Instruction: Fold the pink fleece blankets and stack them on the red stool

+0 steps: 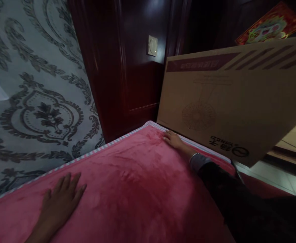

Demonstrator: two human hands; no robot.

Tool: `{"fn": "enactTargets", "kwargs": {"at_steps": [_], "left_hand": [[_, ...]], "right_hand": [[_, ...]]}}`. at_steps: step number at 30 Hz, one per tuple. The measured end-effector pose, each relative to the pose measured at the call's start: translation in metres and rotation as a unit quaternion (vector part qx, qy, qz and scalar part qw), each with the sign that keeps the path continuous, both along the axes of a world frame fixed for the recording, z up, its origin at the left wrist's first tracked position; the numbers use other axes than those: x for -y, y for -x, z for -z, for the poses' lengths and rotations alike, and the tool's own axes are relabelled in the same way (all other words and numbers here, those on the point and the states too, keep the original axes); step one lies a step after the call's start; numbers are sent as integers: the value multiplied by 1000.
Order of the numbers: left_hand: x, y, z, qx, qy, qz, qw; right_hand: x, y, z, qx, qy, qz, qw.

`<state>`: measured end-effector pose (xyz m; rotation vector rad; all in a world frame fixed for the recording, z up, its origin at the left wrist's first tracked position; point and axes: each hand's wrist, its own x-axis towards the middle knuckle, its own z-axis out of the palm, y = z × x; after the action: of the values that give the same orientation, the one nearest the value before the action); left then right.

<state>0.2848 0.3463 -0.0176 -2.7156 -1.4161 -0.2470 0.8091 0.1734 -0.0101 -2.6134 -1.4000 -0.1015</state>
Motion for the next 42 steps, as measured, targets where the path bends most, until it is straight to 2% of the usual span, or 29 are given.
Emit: {"fn": "enactTargets", "kwargs": {"at_steps": [3,7,10,14,16,18,21,24,26,27,28,29,30,31,32,33,35,37,39,42], "left_hand": [[3,0,-3,-46,7,-6,999],[6,-3,-2,-59,0,-24,998],[6,-4,0,-57,2,-42,998],[8,-5,-1,-72,11,-49,996],[11,-5,-4,-74,11,-45,996],[15,-6,-7,-80,13,-46,996],[20,-9,-11,-96,19,-66,993],[23,-11,-14,-93,25,-74,993],[24,-11,-15,-84,27,-74,993],[24,-11,-15,-80,27,-72,994],[24,-11,-15,-77,28,-70,994],[24,-11,-15,-75,29,-69,994],[24,-10,-15,-74,30,-68,994],[24,-10,-15,-73,31,-66,995],[24,-9,-15,-71,33,-65,995],[24,-9,-15,-67,35,-63,995],[25,-8,-15,-60,40,-58,996],[25,-8,-15,-58,44,-56,996],[25,-9,-15,-59,43,-58,996],[25,-10,-13,-48,42,-59,996]], "right_hand": [[-11,1,8,-19,20,-40,999],[-20,-13,5,-37,43,13,998],[-42,-6,-1,-19,31,21,999],[-78,30,5,-5,19,-105,994],[-87,40,7,-14,31,-133,991],[-88,37,4,-20,37,-104,994],[-89,30,-11,-19,31,-39,999],[-97,62,-24,-6,11,-49,999],[-103,114,-23,4,-3,-121,993],[-104,147,-18,5,-8,-187,982],[-104,180,-12,13,-20,-303,953],[-103,210,-6,21,-38,-410,911],[-103,236,1,22,-55,-484,873],[-103,253,6,17,-59,-526,849],[-104,260,10,11,-52,-530,847],[-107,257,12,6,-36,-513,858],[-114,221,10,-3,15,-435,900],[-116,161,3,-6,26,-342,939],[-107,97,-5,-16,40,-193,980],[-74,27,-16,-17,51,-44,998]]}}
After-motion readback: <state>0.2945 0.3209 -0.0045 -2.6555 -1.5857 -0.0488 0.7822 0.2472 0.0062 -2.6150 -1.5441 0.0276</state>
